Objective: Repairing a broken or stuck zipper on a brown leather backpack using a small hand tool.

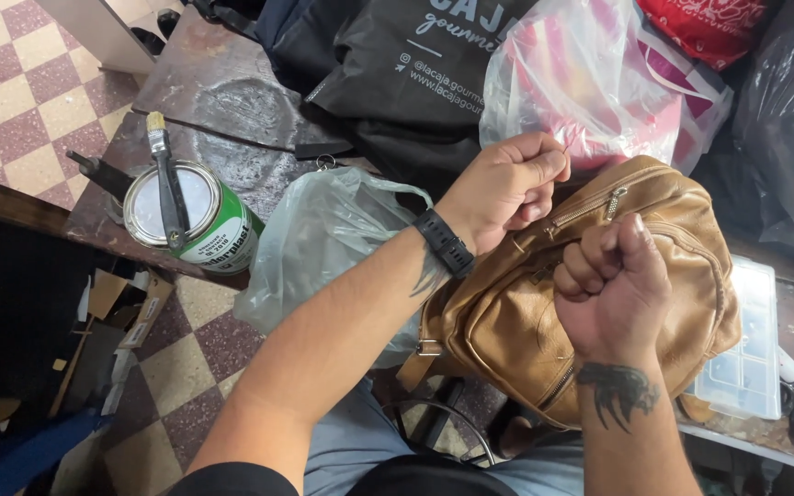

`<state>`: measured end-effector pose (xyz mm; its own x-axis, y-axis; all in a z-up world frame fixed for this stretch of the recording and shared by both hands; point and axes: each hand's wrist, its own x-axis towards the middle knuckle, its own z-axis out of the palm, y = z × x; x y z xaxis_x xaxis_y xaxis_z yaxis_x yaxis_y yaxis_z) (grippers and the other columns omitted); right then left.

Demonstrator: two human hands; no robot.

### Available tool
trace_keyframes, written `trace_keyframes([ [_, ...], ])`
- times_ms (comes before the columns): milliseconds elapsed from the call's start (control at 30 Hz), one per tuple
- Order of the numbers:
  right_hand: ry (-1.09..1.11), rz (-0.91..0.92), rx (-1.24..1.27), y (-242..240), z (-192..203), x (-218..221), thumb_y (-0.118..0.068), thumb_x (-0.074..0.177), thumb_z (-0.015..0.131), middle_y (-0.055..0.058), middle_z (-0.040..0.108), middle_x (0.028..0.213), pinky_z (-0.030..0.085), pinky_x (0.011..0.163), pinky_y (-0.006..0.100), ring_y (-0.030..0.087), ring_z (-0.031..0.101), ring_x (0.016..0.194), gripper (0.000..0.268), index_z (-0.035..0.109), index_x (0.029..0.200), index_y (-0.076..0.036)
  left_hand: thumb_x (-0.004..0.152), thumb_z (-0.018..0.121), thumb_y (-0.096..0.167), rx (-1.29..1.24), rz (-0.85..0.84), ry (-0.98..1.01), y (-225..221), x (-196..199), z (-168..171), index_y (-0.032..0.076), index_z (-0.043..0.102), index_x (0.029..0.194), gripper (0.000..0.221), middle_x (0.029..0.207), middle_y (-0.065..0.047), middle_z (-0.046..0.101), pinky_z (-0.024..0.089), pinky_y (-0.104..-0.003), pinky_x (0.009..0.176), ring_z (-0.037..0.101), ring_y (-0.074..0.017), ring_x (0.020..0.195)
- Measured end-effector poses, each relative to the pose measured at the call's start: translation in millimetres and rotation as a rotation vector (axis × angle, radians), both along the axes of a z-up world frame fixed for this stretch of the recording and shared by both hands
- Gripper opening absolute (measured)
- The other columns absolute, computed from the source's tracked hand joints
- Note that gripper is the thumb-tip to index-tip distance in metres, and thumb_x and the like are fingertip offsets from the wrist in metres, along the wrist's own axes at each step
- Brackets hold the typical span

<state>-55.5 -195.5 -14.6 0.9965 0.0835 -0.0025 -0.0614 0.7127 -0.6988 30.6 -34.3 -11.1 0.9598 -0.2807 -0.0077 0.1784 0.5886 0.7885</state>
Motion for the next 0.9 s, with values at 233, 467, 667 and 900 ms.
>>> trace_keyframes([
  [233,0.034,-0.038,-0.015,-8.1,-7.6,-5.9,-0.04,0.108,0.058,-0.015,0.02,0.072,0.02,0.051,0.012,-0.001,0.022,0.055,0.03,0.056,0.09,-0.017,0.101,0.061,0.011,0.141,0.065,-0.012,2.8,2.6,12.6,0.005,0.072,0.088,0.018,0.055,0.0,0.042,0.034,-0.018,0.038,0.053,-0.0098,0.046],
  [467,-0.03,-0.036,-0.038,-5.9,-2.5,-5.5,-0.041,0.107,0.059,-0.016,0.02,0.074,0.019,0.051,0.014,0.0,0.023,0.055,0.03,0.057,0.089,-0.017,0.1,0.057,0.007,0.211,0.118,-0.102,7.2,2.2,19.2,0.003,0.069,0.087,0.018,0.054,-0.003,0.045,0.035,-0.018,0.037,0.055,-0.0111,0.045],
  [667,-0.237,-0.263,-0.573,3.1,48.9,-29.9,-0.02,0.114,0.055,0.022,0.069,0.13,0.04,0.063,0.018,0.004,0.05,0.073,0.023,0.061,0.095,-0.007,0.09,0.06,0.01,0.783,0.003,-0.713,23.5,-34.0,55.8,0.014,0.037,0.124,0.042,0.08,-0.005,0.059,0.058,-0.047,0.066,0.072,-0.0337,0.073],
  [900,-0.746,-0.438,-1.464,-4.3,90.9,-27.7,0.001,0.111,0.069,0.02,0.063,0.126,0.052,0.104,0.048,0.036,0.063,0.12,0.01,0.07,0.103,0.006,0.093,0.055,0.015,1.177,-0.07,-1.043,9.2,-48.7,66.8,0.006,0.049,0.122,0.031,0.087,-0.016,0.068,0.048,-0.056,0.065,0.068,-0.0421,0.075],
])
